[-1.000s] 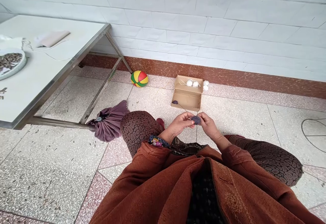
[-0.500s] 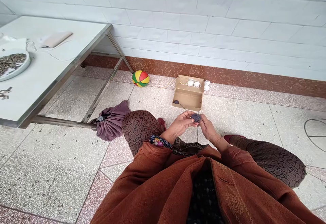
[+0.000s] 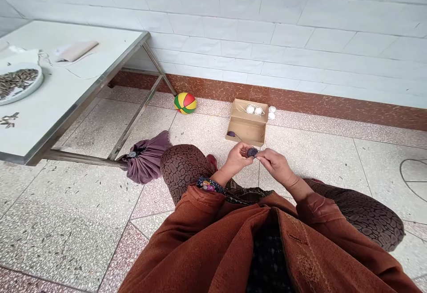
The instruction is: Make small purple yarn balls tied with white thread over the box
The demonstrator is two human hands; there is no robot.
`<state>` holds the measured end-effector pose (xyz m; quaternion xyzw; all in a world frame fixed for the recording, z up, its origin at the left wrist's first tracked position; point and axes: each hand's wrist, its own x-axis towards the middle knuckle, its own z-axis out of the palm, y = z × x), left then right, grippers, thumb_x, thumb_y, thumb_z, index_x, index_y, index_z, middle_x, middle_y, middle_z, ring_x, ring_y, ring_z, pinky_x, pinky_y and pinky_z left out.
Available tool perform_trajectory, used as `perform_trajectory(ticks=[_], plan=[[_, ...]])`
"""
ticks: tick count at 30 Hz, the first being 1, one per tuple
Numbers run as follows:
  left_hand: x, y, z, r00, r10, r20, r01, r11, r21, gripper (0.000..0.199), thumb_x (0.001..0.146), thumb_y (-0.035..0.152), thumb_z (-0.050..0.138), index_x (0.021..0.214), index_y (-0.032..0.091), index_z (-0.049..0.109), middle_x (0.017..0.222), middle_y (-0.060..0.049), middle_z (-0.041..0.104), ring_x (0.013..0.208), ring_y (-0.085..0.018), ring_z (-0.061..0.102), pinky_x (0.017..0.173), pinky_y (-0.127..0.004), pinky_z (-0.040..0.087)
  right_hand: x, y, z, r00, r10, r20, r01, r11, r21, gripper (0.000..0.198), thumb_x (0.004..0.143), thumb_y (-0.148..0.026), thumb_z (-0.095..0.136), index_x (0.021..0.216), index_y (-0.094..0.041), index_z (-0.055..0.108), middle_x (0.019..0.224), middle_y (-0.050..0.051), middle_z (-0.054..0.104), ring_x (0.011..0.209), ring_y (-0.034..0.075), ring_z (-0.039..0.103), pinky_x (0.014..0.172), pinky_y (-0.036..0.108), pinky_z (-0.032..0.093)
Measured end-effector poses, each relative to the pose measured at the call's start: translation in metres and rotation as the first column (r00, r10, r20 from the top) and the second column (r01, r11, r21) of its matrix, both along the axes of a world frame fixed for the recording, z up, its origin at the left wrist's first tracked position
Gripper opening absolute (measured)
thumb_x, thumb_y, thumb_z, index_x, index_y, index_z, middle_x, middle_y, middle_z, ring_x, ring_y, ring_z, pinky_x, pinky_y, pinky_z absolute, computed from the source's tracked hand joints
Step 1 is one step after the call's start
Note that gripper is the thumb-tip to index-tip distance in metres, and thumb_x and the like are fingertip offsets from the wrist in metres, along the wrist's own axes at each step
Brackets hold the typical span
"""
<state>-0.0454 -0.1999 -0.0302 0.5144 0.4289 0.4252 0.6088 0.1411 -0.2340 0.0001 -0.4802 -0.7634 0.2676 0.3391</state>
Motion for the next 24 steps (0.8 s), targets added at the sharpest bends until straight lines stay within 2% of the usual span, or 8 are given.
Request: perform_trajectory(ticks=[3, 5, 9, 14, 16, 19, 22, 24], plan=[[0.0, -0.006, 0.005, 0.972, -0.209, 0.11, 0.212, 0.977, -0.022, 0.038, 0.062, 0.019, 0.084, 0.093, 0.017, 0.062, 0.088, -0.001, 0.066, 0.077, -0.011, 0.06, 0.078, -0.028, 0.046, 0.005, 0.013, 0.0, 0.991, -0.12, -0.051, 0.12, 0.993, -0.007, 0.026, 0.099, -0.043, 0.054, 0.091, -0.025, 0.07, 0.088, 0.008, 0.072, 0.085, 0.024, 0.067, 0.082, 0.038, 0.054], [0.0, -0.009, 0.005, 0.934, -0.247, 0.259, 0.273, 0.959, -0.07, 0.042, 0.064, 0.024, 0.086, 0.097, 0.017, 0.062, 0.088, -0.001, 0.066, 0.077, -0.011, 0.06, 0.078, -0.028, 0.046, 0.005, 0.014, -0.008, 0.979, -0.19, -0.079, 0.186, 0.981, -0.055, 0.03, 0.099, -0.047, 0.052, 0.087, -0.024, 0.067, 0.085, 0.006, 0.071, 0.081, 0.023, 0.065, 0.079, 0.036, 0.054], [0.002, -0.007, -0.003, 0.903, -0.043, 0.428, 0.127, 0.977, -0.169, 0.049, 0.061, 0.033, 0.09, 0.097, 0.017, 0.06, 0.09, -0.002, 0.067, 0.082, -0.012, 0.06, 0.081, -0.029, 0.047, -0.004, 0.0, -0.028, 0.983, -0.169, -0.064, 0.158, 0.976, -0.152, 0.035, 0.1, -0.05, 0.047, 0.082, -0.024, 0.062, 0.075, 0.003, 0.065, 0.071, 0.02, 0.062, 0.069, 0.032, 0.052], [0.004, 0.0, -0.012, 0.967, 0.059, 0.247, -0.017, 0.985, -0.169, 0.044, 0.061, 0.028, 0.089, 0.093, 0.017, 0.06, 0.087, 0.0, 0.066, 0.083, -0.012, 0.06, 0.086, -0.03, 0.046, -0.011, -0.014, -0.025, 0.997, 0.075, 0.026, -0.072, 0.993, -0.094, 0.029, 0.102, -0.043, 0.048, 0.086, -0.025, 0.064, 0.082, 0.005, 0.068, 0.077, 0.022, 0.065, 0.075, 0.035, 0.053], [0.004, 0.001, -0.013, 0.982, 0.006, 0.187, 0.024, 0.987, -0.156, 0.045, 0.06, 0.027, 0.09, 0.092, 0.016, 0.061, 0.088, 0.0, 0.067, 0.082, -0.012, 0.061, 0.085, -0.029, 0.045, -0.008, -0.012, -0.017, 0.995, 0.093, 0.03, -0.091, 0.994, -0.051, 0.027, 0.102, -0.041, 0.049, 0.089, -0.025, 0.066, 0.083, 0.006, 0.068, 0.079, 0.022, 0.065, 0.075, 0.035, 0.053], [0.004, -0.002, -0.014, 0.972, -0.141, 0.187, 0.167, 0.976, -0.136, 0.046, 0.059, 0.031, 0.092, 0.091, 0.015, 0.062, 0.085, 0.0, 0.066, 0.077, -0.011, 0.059, 0.079, -0.028, 0.044, 0.0, -0.003, -0.009, 1.0, 0.007, -0.007, -0.007, 1.0, -0.008, 0.027, 0.102, -0.042, 0.05, 0.09, -0.025, 0.068, 0.084, 0.007, 0.068, 0.08, 0.023, 0.065, 0.077, 0.036, 0.053], [0.003, -0.007, -0.013, 0.912, -0.307, 0.271, 0.346, 0.932, -0.111, 0.046, 0.061, 0.033, 0.092, 0.092, 0.015, 0.063, 0.083, -0.001, 0.066, 0.076, -0.012, 0.06, 0.077, -0.028, 0.045, 0.008, 0.005, -0.01, 0.993, -0.102, -0.053, 0.101, 0.995, -0.023, 0.029, 0.099, -0.046, 0.054, 0.085, -0.025, 0.068, 0.081, 0.007, 0.068, 0.08, 0.024, 0.065, 0.077, 0.037, 0.053], [0.002, -0.009, -0.013, 0.873, -0.331, 0.359, 0.393, 0.913, -0.112, 0.048, 0.062, 0.033, 0.093, 0.094, 0.015, 0.062, 0.084, -0.001, 0.066, 0.076, -0.011, 0.06, 0.076, -0.028, 0.045, 0.01, 0.006, -0.016, 0.983, -0.158, -0.096, 0.151, 0.985, -0.077, 0.031, 0.097, -0.049, 0.056, 0.082, -0.024, 0.066, 0.079, 0.006, 0.068, 0.077, 0.023, 0.064, 0.075, 0.037, 0.052]])
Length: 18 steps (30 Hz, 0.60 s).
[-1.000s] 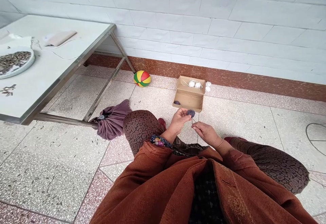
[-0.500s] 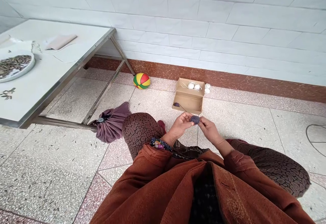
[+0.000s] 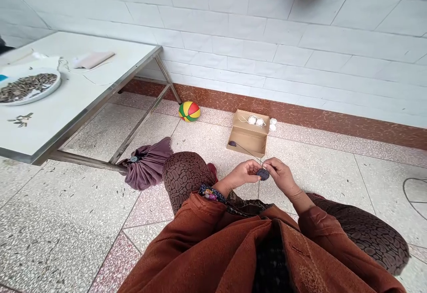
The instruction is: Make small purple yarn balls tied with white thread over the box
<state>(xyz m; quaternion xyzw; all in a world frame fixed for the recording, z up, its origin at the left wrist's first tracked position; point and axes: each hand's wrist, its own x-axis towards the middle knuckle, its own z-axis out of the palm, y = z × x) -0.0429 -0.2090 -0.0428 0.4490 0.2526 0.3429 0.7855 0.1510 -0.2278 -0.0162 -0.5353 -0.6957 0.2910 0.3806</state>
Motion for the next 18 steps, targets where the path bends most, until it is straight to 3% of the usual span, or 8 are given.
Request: perform_trajectory(ticks=[3, 6, 8, 11, 14, 18], plan=[[0.001, -0.002, 0.0, 0.991, 0.071, 0.109, -0.062, 0.994, -0.087, 0.053, 0.061, 0.03, 0.093, 0.1, 0.017, 0.06, 0.088, -0.001, 0.066, 0.077, -0.011, 0.061, 0.076, -0.027, 0.046, -0.002, -0.004, -0.012, 0.998, -0.036, -0.06, 0.03, 0.994, -0.106, 0.033, 0.097, -0.05, 0.052, 0.081, -0.023, 0.062, 0.076, 0.003, 0.066, 0.072, 0.021, 0.061, 0.07, 0.034, 0.052], [0.002, 0.0, -0.002, 0.975, 0.187, 0.124, -0.167, 0.974, -0.155, 0.056, 0.06, 0.028, 0.092, 0.104, 0.018, 0.06, 0.094, -0.002, 0.066, 0.083, -0.013, 0.062, 0.077, -0.028, 0.048, -0.006, -0.009, -0.021, 0.999, -0.019, -0.029, 0.014, 0.985, -0.173, 0.033, 0.097, -0.049, 0.048, 0.078, -0.023, 0.058, 0.067, -0.001, 0.059, 0.063, 0.018, 0.056, 0.062, 0.03, 0.048], [0.003, 0.003, -0.006, 0.959, 0.273, 0.074, -0.258, 0.952, -0.162, 0.053, 0.059, 0.028, 0.091, 0.102, 0.017, 0.061, 0.095, -0.002, 0.066, 0.084, -0.013, 0.061, 0.078, -0.029, 0.048, -0.009, -0.013, -0.023, 0.999, 0.033, 0.025, -0.028, 0.986, -0.164, 0.032, 0.097, -0.046, 0.049, 0.076, -0.024, 0.057, 0.065, -0.001, 0.056, 0.062, 0.018, 0.055, 0.061, 0.03, 0.047], [0.002, 0.008, -0.013, 0.94, 0.336, -0.051, -0.339, 0.938, -0.069, 0.048, 0.06, 0.024, 0.088, 0.098, 0.016, 0.061, 0.091, -0.001, 0.065, 0.083, -0.012, 0.059, 0.081, -0.028, 0.045, -0.014, -0.018, -0.018, 0.981, 0.177, 0.077, -0.17, 0.981, -0.092, 0.026, 0.097, -0.039, 0.051, 0.08, -0.023, 0.061, 0.076, 0.002, 0.064, 0.073, 0.019, 0.061, 0.071, 0.032, 0.05], [0.001, 0.011, -0.017, 0.937, 0.307, -0.168, -0.302, 0.952, 0.058, 0.048, 0.058, 0.017, 0.086, 0.096, 0.016, 0.059, 0.086, 0.002, 0.063, 0.079, -0.01, 0.057, 0.079, -0.026, 0.043, -0.015, -0.019, -0.007, 0.962, 0.265, 0.07, -0.264, 0.964, -0.023, 0.02, 0.099, -0.034, 0.053, 0.087, -0.023, 0.065, 0.083, 0.005, 0.067, 0.079, 0.02, 0.064, 0.076, 0.032, 0.052], [-0.001, 0.008, -0.013, 0.967, 0.148, -0.206, -0.128, 0.986, 0.107, 0.062, 0.054, 0.013, 0.087, 0.107, 0.018, 0.056, 0.081, 0.005, 0.059, 0.074, -0.01, 0.056, 0.073, -0.026, 0.042, -0.005, -0.01, 0.0, 0.983, 0.18, 0.044, -0.182, 0.983, 0.041, 0.018, 0.099, -0.033, 0.056, 0.089, -0.024, 0.068, 0.082, 0.005, 0.067, 0.079, 0.021, 0.064, 0.076, 0.034, 0.053]])
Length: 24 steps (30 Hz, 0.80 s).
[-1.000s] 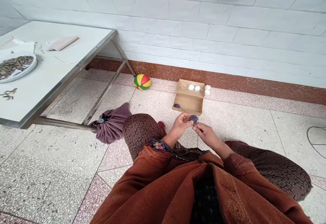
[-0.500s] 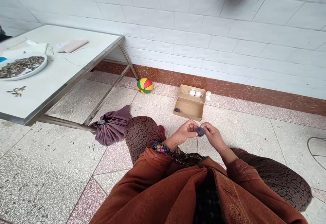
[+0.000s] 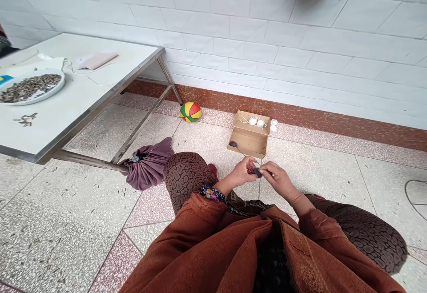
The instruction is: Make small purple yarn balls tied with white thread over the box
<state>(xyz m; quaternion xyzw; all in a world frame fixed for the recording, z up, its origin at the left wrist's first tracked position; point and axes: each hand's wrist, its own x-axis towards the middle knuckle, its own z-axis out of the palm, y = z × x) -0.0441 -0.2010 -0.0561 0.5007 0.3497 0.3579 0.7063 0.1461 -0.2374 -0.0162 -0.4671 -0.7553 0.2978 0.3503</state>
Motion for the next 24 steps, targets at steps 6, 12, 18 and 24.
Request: perform_trajectory(ticks=[6, 12, 18, 24], plan=[[-0.001, -0.006, 0.012, 0.953, -0.098, 0.286, 0.123, 0.99, -0.072, 0.064, 0.064, 0.026, 0.088, 0.119, 0.02, 0.057, 0.096, -0.001, 0.064, 0.086, -0.014, 0.061, 0.082, -0.03, 0.044, 0.011, 0.004, -0.022, 0.99, -0.139, -0.026, 0.138, 0.989, -0.061, 0.027, 0.099, -0.041, 0.053, 0.085, -0.023, 0.067, 0.08, 0.005, 0.068, 0.077, 0.022, 0.064, 0.075, 0.035, 0.054], [0.0, 0.001, 0.008, 0.971, 0.194, 0.138, -0.194, 0.981, -0.02, 0.053, 0.065, 0.021, 0.082, 0.111, 0.018, 0.055, 0.089, 0.002, 0.06, 0.081, -0.011, 0.057, 0.08, -0.028, 0.043, -0.011, -0.015, -0.025, 0.993, 0.09, 0.075, -0.086, 0.995, -0.058, 0.029, 0.102, -0.041, 0.051, 0.087, -0.024, 0.069, 0.082, 0.005, 0.068, 0.079, 0.02, 0.065, 0.077, 0.034, 0.056], [0.0, 0.002, 0.008, 0.993, 0.119, -0.01, -0.117, 0.988, 0.101, 0.058, 0.062, 0.015, 0.081, 0.113, 0.019, 0.053, 0.089, 0.003, 0.059, 0.08, -0.012, 0.059, 0.08, -0.029, 0.046, -0.002, -0.008, -0.001, 0.998, -0.047, 0.045, 0.044, 0.998, 0.054, 0.024, 0.102, -0.04, 0.053, 0.095, -0.025, 0.071, 0.086, 0.007, 0.07, 0.082, 0.022, 0.067, 0.078, 0.035, 0.055], [0.0, -0.007, 0.013, 0.963, -0.153, 0.223, 0.156, 0.988, 0.004, 0.059, 0.066, 0.022, 0.086, 0.117, 0.02, 0.057, 0.095, -0.001, 0.063, 0.085, -0.013, 0.061, 0.08, -0.029, 0.045, 0.011, -0.002, -0.01, 0.983, -0.181, -0.034, 0.18, 0.983, -0.049, 0.031, 0.1, -0.047, 0.054, 0.087, -0.023, 0.069, 0.083, 0.005, 0.071, 0.08, 0.022, 0.066, 0.077, 0.035, 0.055]])
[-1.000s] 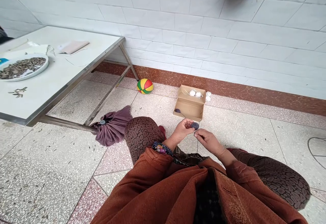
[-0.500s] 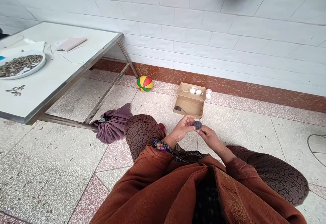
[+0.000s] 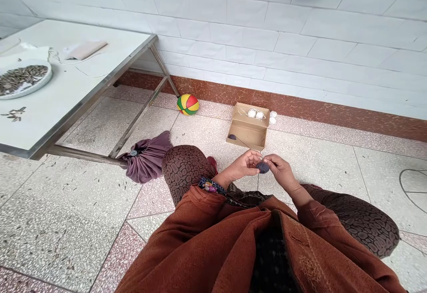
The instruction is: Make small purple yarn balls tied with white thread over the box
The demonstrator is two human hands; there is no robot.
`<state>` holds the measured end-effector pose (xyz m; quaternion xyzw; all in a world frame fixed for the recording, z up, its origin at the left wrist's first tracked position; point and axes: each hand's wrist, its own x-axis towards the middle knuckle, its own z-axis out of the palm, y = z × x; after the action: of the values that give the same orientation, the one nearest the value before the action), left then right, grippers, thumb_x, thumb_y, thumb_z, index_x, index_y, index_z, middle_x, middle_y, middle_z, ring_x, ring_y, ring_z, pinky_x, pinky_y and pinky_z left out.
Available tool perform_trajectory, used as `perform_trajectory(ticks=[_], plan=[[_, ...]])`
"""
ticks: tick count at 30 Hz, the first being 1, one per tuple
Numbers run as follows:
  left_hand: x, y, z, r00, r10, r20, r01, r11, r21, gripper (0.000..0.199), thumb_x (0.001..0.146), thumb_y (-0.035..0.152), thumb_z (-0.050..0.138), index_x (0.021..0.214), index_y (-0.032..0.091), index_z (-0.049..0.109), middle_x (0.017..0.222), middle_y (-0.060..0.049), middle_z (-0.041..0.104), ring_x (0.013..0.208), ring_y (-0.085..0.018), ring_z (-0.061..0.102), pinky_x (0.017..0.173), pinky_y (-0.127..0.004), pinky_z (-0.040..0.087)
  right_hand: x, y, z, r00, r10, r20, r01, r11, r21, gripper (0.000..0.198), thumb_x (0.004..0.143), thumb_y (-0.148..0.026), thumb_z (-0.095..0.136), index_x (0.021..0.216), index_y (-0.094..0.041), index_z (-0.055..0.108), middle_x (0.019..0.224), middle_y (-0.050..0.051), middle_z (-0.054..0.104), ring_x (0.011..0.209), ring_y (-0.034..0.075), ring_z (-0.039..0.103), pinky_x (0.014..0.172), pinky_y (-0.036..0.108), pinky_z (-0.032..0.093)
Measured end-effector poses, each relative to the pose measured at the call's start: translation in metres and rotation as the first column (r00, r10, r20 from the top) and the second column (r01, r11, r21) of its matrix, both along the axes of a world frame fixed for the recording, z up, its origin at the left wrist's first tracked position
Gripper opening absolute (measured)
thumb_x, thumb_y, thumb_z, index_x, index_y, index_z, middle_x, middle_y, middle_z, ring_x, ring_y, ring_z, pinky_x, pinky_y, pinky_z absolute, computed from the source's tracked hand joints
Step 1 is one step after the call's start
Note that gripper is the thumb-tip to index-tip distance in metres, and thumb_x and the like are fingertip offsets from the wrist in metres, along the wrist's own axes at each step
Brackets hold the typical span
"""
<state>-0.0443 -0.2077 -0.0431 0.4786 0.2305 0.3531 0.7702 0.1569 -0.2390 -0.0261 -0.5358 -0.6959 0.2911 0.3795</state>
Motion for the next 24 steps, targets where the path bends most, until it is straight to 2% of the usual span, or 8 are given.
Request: perform_trajectory(ticks=[3, 6, 10, 14, 18, 20, 22, 24], plan=[[0.001, -0.001, -0.001, 0.992, 0.097, 0.082, -0.088, 0.991, -0.104, 0.058, 0.066, 0.028, 0.088, 0.115, 0.02, 0.057, 0.097, -0.002, 0.064, 0.085, -0.013, 0.061, 0.08, -0.028, 0.044, -0.004, -0.004, -0.01, 1.0, 0.018, 0.004, -0.017, 0.998, -0.065, 0.035, 0.101, -0.049, 0.049, 0.086, -0.023, 0.067, 0.077, 0.003, 0.068, 0.074, 0.02, 0.064, 0.072, 0.032, 0.054], [0.002, 0.002, -0.005, 0.975, 0.219, 0.04, -0.212, 0.968, -0.131, 0.056, 0.065, 0.029, 0.087, 0.111, 0.02, 0.057, 0.093, -0.001, 0.064, 0.082, -0.013, 0.06, 0.078, -0.028, 0.043, -0.008, -0.007, -0.016, 0.995, 0.064, 0.081, -0.06, 0.997, -0.051, 0.037, 0.102, -0.049, 0.047, 0.084, -0.023, 0.067, 0.077, 0.004, 0.068, 0.075, 0.021, 0.065, 0.072, 0.033, 0.055], [0.003, 0.007, -0.009, 0.944, 0.317, -0.091, -0.321, 0.947, -0.035, 0.051, 0.066, 0.024, 0.084, 0.109, 0.018, 0.057, 0.09, 0.0, 0.062, 0.081, -0.012, 0.059, 0.08, -0.028, 0.044, -0.01, -0.011, -0.014, 0.964, 0.182, 0.194, -0.181, 0.983, -0.027, 0.036, 0.104, -0.046, 0.045, 0.092, -0.024, 0.07, 0.088, 0.007, 0.072, 0.083, 0.022, 0.069, 0.079, 0.035, 0.056], [0.004, 0.008, -0.007, 0.907, 0.352, -0.23, -0.331, 0.935, 0.126, 0.039, 0.067, 0.017, 0.079, 0.101, 0.016, 0.06, 0.093, -0.002, 0.065, 0.084, -0.013, 0.061, 0.081, -0.029, 0.047, -0.012, -0.013, 0.0, 0.931, 0.268, 0.249, -0.28, 0.96, 0.011, 0.034, 0.105, -0.042, 0.045, 0.097, -0.024, 0.072, 0.086, 0.008, 0.071, 0.083, 0.023, 0.068, 0.077, 0.035, 0.056], [0.003, 0.005, -0.002, 0.917, 0.271, -0.293, -0.206, 0.951, 0.232, 0.036, 0.066, 0.016, 0.079, 0.096, 0.016, 0.061, 0.087, 0.0, 0.063, 0.075, -0.01, 0.058, 0.072, -0.026, 0.046, -0.01, -0.005, 0.017, 0.974, 0.144, 0.176, -0.157, 0.985, 0.068, 0.031, 0.103, -0.042, 0.049, 0.097, -0.025, 0.073, 0.087, 0.008, 0.071, 0.083, 0.023, 0.067, 0.078, 0.036, 0.055], [0.002, 0.003, -0.001, 0.95, 0.155, -0.27, -0.111, 0.979, 0.171, 0.039, 0.068, 0.02, 0.081, 0.1, 0.016, 0.06, 0.086, 0.002, 0.062, 0.071, -0.009, 0.059, 0.069, -0.025, 0.047, -0.008, 0.001, 0.02, 0.99, 0.05, 0.129, -0.059, 0.996, 0.068, 0.031, 0.101, -0.045, 0.052, 0.092, -0.025, 0.073, 0.085, 0.008, 0.071, 0.082, 0.024, 0.067, 0.078, 0.037, 0.054], [0.001, 0.001, -0.002, 0.98, 0.048, -0.195, -0.038, 0.998, 0.055, 0.047, 0.069, 0.027, 0.084, 0.106, 0.018, 0.056, 0.093, 0.001, 0.063, 0.07, -0.01, 0.064, 0.069, -0.026, 0.051, -0.008, 0.004, 0.019, 0.997, -0.035, 0.07, 0.032, 0.999, 0.04, 0.033, 0.099, -0.05, 0.054, 0.088, -0.024, 0.071, 0.084, 0.007, 0.072, 0.081, 0.023, 0.066, 0.078, 0.037, 0.054], [0.002, 0.0, -0.003, 0.992, 0.003, -0.124, -0.008, 0.999, -0.039, 0.053, 0.071, 0.034, 0.085, 0.11, 0.019, 0.054, 0.099, -0.001, 0.064, 0.074, -0.012, 0.069, 0.072, -0.03, 0.055, -0.009, 0.005, 0.016, 0.995, -0.098, 0.013, 0.098, 0.995, -0.013, 0.036, 0.097, -0.053, 0.054, 0.085, -0.023, 0.069, 0.081, 0.006, 0.071, 0.077, 0.022, 0.065, 0.075, 0.036, 0.053]])
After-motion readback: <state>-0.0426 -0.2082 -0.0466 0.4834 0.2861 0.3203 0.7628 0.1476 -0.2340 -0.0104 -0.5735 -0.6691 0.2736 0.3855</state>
